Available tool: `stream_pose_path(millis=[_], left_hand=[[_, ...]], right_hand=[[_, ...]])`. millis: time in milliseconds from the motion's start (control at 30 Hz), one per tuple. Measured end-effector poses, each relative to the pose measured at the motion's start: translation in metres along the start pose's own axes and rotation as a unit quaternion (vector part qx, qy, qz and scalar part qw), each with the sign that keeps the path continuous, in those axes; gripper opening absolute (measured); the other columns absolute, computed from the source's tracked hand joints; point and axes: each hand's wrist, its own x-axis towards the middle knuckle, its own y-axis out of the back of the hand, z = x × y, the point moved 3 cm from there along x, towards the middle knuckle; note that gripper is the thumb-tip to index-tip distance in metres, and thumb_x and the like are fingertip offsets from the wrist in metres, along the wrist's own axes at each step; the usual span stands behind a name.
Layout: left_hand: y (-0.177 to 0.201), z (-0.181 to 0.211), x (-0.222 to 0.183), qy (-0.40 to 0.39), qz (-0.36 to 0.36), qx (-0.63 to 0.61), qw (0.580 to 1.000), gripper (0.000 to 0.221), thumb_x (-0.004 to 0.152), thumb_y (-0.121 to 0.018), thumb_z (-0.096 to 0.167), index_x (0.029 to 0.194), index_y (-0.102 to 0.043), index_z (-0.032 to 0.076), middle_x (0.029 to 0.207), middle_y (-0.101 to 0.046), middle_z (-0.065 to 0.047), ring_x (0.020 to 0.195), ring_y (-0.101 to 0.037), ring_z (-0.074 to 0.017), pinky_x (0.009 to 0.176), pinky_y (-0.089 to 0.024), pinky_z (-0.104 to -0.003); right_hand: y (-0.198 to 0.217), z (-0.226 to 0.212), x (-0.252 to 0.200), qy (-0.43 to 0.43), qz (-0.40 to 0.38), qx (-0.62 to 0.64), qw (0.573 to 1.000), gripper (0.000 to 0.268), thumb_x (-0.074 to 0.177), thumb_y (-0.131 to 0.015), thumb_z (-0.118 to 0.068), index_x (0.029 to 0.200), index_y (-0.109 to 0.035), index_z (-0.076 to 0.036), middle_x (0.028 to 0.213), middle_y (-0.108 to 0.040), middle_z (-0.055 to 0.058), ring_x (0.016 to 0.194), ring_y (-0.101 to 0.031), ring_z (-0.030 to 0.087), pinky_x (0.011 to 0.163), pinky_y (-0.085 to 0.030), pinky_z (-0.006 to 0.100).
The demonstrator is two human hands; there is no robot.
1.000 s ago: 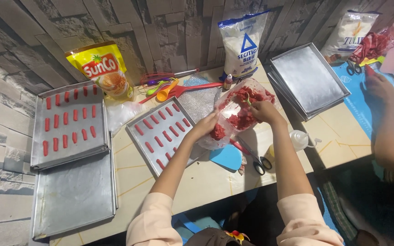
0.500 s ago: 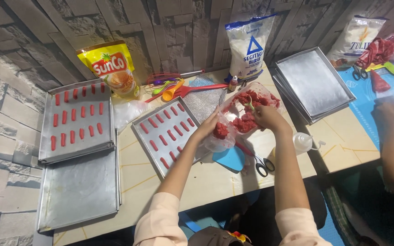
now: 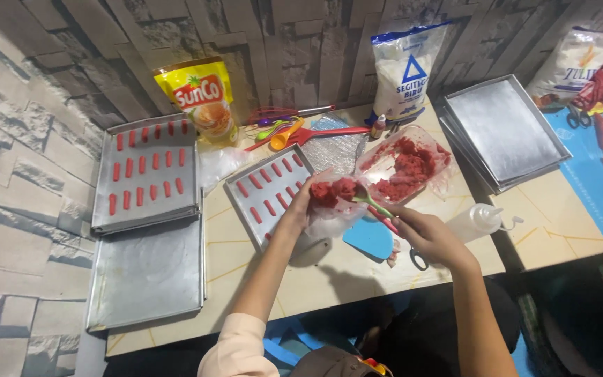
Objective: Filling small rectangular molds on a metal tray with red dough using a spoon.
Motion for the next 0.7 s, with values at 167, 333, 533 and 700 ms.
stream_pose_path(millis=[167,333,533,700], left_hand=[[0.025,-0.015,-0.016,0.014,0.012,-0.058,0.998,0.062,0.094,-0.066,0.055,0.148,-0.055,0.028,0.159,-0.041,-0.015,0.141,-0.046,-0.0344,0.11,-0.045,-0.051],[0.066,-0.056,-0.014,-0.018,0.006,-0.088,0.996,0.056,0.103,-0.047,0.053,0.146,-0.059,0.018,0.149,-0.052,-0.02,0.131,-0.056,-0.033,0.101,-0.053,-0.049],[0.072,-0.063,-0.024,-0.035,0.011,-0.148,0.988,0.055,0.103,-0.047,0.052,0.141,-0.062,0.015,0.137,-0.063,-0.02,0.119,-0.065,-0.0369,0.092,-0.058,-0.055],[0.062,-0.062,-0.041,-0.045,0.049,-0.173,0.983,0.052,0.102,-0.051,0.047,0.138,-0.065,0.013,0.135,-0.065,-0.021,0.118,-0.066,-0.036,0.093,-0.058,-0.052]], right_hand=[[-0.025,0.004,0.004,0.022,-0.051,-0.036,0.998,0.04,0.098,-0.056,-0.024,0.136,-0.065,-0.015,0.079,-0.074,0.029,0.079,-0.072,0.045,0.077,-0.057,0.056],[-0.051,-0.017,0.001,0.063,-0.096,-0.092,0.989,0.044,0.094,-0.056,-0.014,0.138,-0.059,-0.013,0.089,-0.071,0.035,0.085,-0.068,0.055,0.076,-0.055,0.061],[-0.072,-0.002,-0.001,0.086,-0.106,-0.173,0.975,0.056,0.096,-0.053,-0.017,0.15,-0.047,-0.027,0.098,-0.079,0.017,0.087,-0.077,0.038,0.076,-0.062,0.049],[-0.072,-0.005,0.001,0.149,-0.081,-0.318,0.933,0.059,0.096,-0.053,-0.018,0.154,-0.041,-0.024,0.099,-0.076,0.018,0.083,-0.075,0.039,0.072,-0.062,0.052]])
